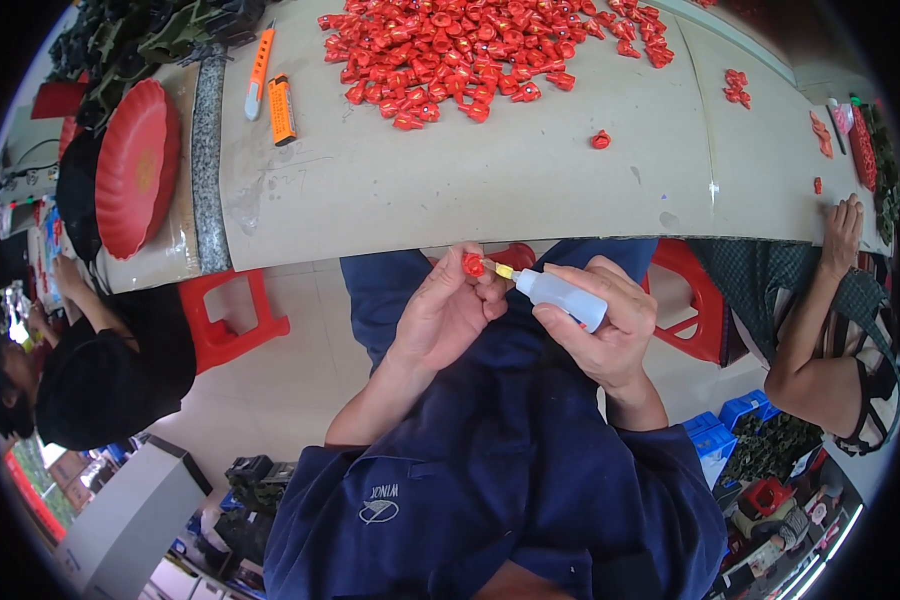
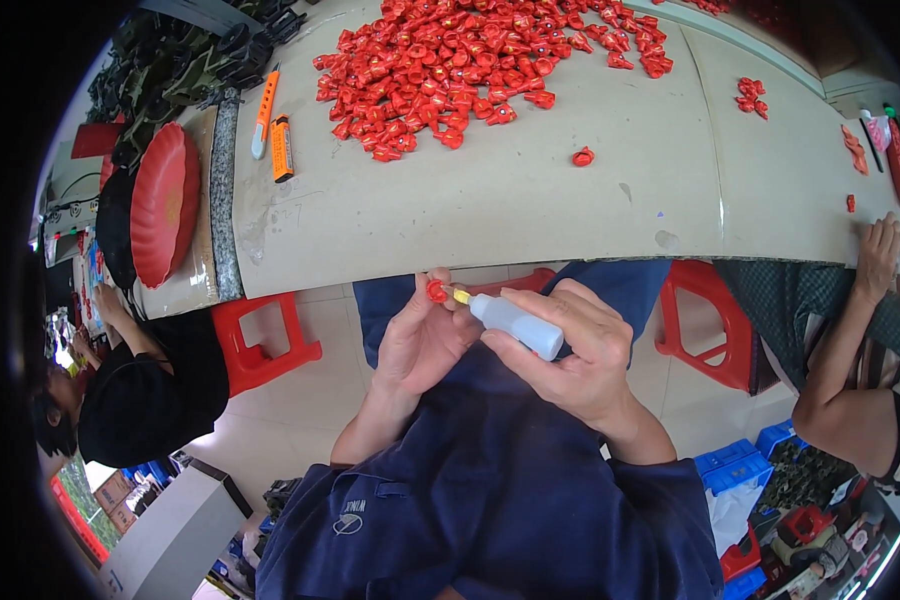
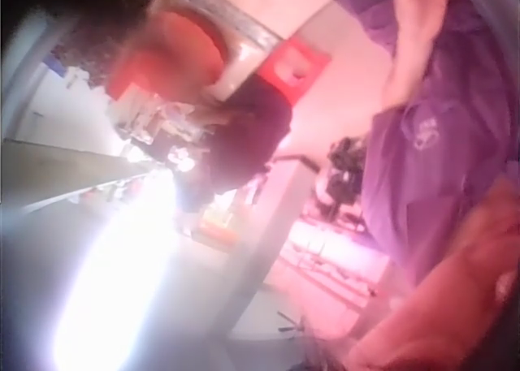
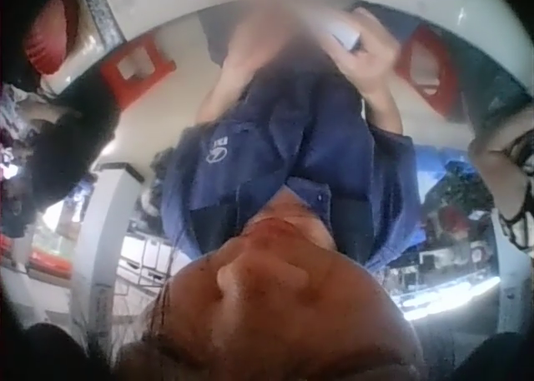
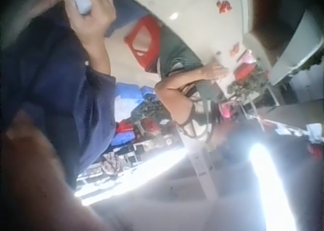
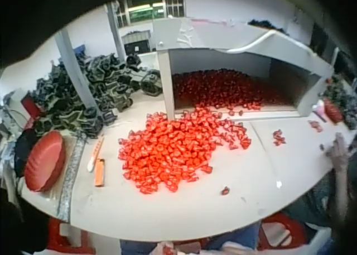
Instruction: The person applies glue from a bottle to small red and yellow plastic toy components, then assembles them by hand at a factory assembly table.
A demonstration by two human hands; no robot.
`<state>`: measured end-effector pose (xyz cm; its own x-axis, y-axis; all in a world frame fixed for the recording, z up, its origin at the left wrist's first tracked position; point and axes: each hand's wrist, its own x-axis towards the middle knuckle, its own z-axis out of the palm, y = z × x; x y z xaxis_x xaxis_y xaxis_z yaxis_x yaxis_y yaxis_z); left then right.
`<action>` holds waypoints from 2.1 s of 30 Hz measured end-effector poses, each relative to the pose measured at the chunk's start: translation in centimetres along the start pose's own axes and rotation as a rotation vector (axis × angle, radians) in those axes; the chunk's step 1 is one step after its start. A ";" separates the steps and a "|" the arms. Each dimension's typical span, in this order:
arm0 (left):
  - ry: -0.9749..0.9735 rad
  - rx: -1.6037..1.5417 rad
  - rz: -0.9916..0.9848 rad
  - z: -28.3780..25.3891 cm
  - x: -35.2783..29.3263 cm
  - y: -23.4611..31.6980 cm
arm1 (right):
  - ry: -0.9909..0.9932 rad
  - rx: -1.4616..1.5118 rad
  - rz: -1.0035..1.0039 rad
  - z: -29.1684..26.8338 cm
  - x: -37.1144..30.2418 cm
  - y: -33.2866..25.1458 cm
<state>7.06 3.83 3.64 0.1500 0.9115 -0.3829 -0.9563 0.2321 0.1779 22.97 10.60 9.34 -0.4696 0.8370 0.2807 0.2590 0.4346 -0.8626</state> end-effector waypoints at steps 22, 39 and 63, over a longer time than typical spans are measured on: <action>-0.078 0.185 0.185 -0.7 -0.1 0.1 | -0.035 -0.007 -0.011 -0.4 0.0 -0.3; -0.028 0.194 0.195 -0.4 -0.1 0.0 | -0.042 0.027 -0.010 -0.5 0.0 -0.4; 0.024 0.161 0.157 -0.5 0.1 0.4 | 0.237 -0.059 0.079 3.4 6.4 4.2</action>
<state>6.59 3.80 3.17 -0.0053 0.9327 -0.3605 -0.9147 0.1412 0.3787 18.20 16.69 6.13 -0.2371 0.9208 0.3097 0.3389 0.3771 -0.8619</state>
